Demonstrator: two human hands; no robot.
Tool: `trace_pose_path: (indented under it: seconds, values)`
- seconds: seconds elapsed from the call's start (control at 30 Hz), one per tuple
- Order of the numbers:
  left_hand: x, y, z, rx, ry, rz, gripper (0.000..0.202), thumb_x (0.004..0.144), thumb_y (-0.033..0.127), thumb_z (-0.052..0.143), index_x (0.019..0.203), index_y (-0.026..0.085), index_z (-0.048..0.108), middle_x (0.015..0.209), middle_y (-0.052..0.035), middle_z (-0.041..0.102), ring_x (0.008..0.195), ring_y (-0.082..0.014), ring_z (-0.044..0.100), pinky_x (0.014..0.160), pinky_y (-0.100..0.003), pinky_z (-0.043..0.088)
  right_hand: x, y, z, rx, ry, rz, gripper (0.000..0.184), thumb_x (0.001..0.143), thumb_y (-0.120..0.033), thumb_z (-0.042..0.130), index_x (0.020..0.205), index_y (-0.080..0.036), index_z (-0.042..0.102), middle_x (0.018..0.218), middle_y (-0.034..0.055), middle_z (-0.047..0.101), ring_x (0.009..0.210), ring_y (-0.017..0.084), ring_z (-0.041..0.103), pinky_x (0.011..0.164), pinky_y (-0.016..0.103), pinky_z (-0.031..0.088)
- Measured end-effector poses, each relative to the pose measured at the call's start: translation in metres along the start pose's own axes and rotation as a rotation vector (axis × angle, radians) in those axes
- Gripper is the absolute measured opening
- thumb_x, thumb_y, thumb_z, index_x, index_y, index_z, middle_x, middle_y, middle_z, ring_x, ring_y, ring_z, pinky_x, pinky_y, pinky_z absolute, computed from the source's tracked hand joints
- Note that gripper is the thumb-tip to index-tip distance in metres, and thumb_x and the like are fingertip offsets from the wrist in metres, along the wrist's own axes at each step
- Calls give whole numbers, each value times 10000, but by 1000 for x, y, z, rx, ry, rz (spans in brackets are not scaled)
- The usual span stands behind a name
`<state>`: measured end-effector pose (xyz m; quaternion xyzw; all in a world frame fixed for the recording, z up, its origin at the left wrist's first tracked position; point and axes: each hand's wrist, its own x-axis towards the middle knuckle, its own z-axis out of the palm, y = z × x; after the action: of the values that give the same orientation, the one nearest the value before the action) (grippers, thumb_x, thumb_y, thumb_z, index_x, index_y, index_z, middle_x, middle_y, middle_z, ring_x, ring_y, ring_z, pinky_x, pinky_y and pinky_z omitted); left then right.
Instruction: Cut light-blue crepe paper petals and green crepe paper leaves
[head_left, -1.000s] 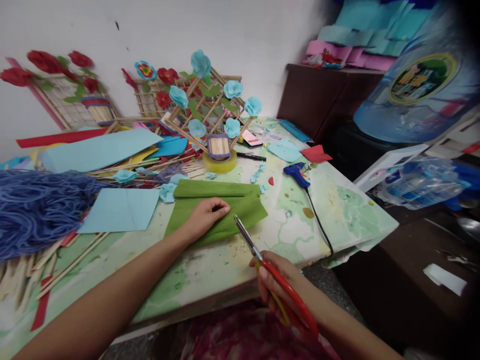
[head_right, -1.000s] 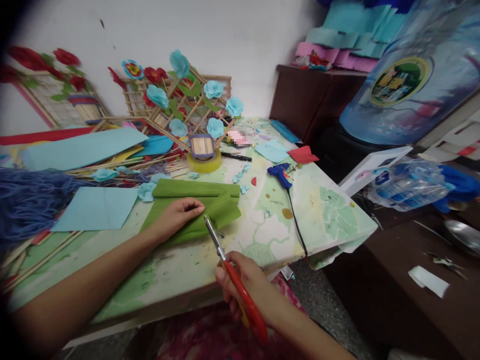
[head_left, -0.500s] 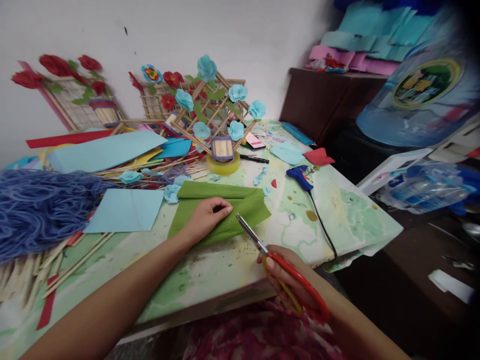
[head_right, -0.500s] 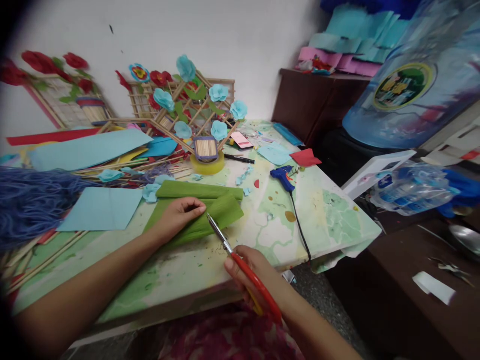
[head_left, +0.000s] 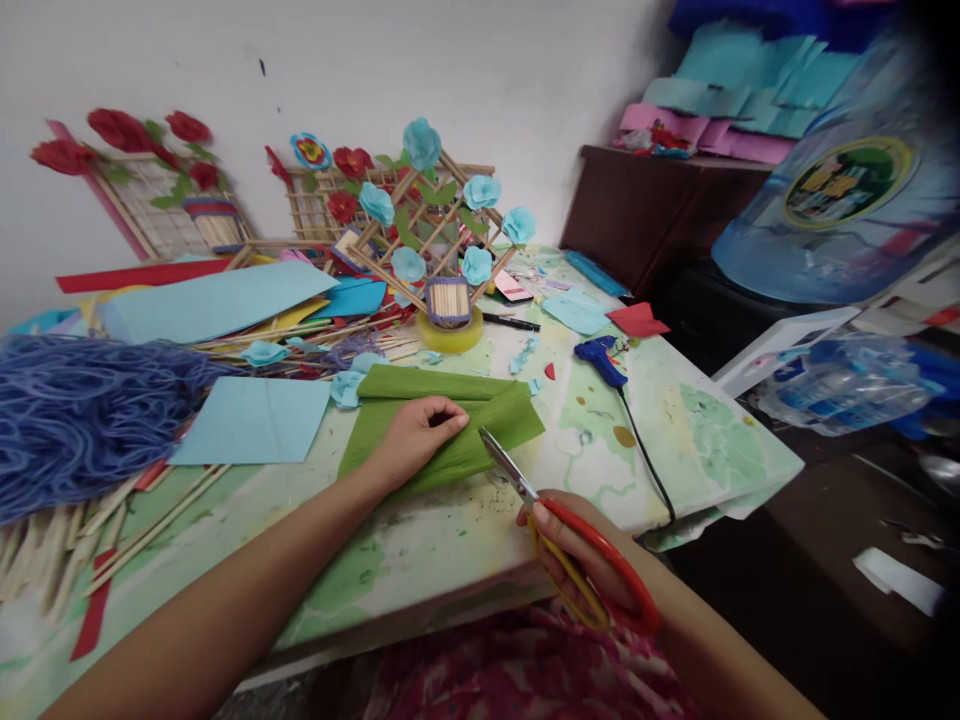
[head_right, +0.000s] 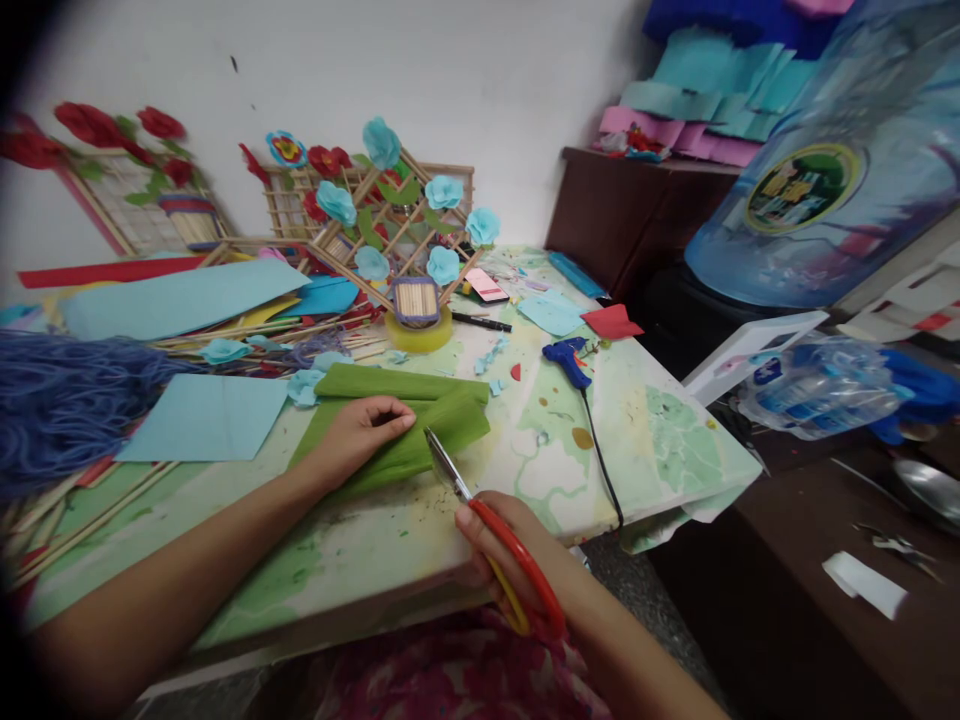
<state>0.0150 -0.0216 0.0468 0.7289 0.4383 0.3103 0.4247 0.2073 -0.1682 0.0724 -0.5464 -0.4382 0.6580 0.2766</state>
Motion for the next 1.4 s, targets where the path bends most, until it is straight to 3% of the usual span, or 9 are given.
trace_pose_path:
  seconds: [0.23,1.2,1.3,1.4]
  values:
    - [-1,2,3,23,-14,14,219,741,349,560,756,145,636,755,-38,656,718,-174,577,682,-270,431,1,-5,3,-120,8,-27,480,822,-621,397,982,-175,479,519,-68,412,389,69,415,354,169,327]
    - [-6,6,4,-32,41,-48,242,714,381,579,739,148,641,737,-35,658,708,-182,581,680,-284,437,2,-15,7,-197,19,0,449,813,-625,403,936,-195,441,546,-65,427,397,74,406,369,186,312]
    - [-6,6,5,-47,47,-82,246,713,382,582,735,144,639,728,-36,656,694,-180,579,669,-283,437,3,-16,6,-329,61,-37,430,812,-617,417,866,-192,448,550,-59,417,437,80,410,410,193,298]
    - [-6,6,6,-41,45,-68,236,722,373,573,736,146,637,730,-36,655,704,-182,582,673,-286,439,6,-14,4,-593,189,-104,401,807,-587,456,813,-187,480,583,-34,460,510,96,419,468,208,288]
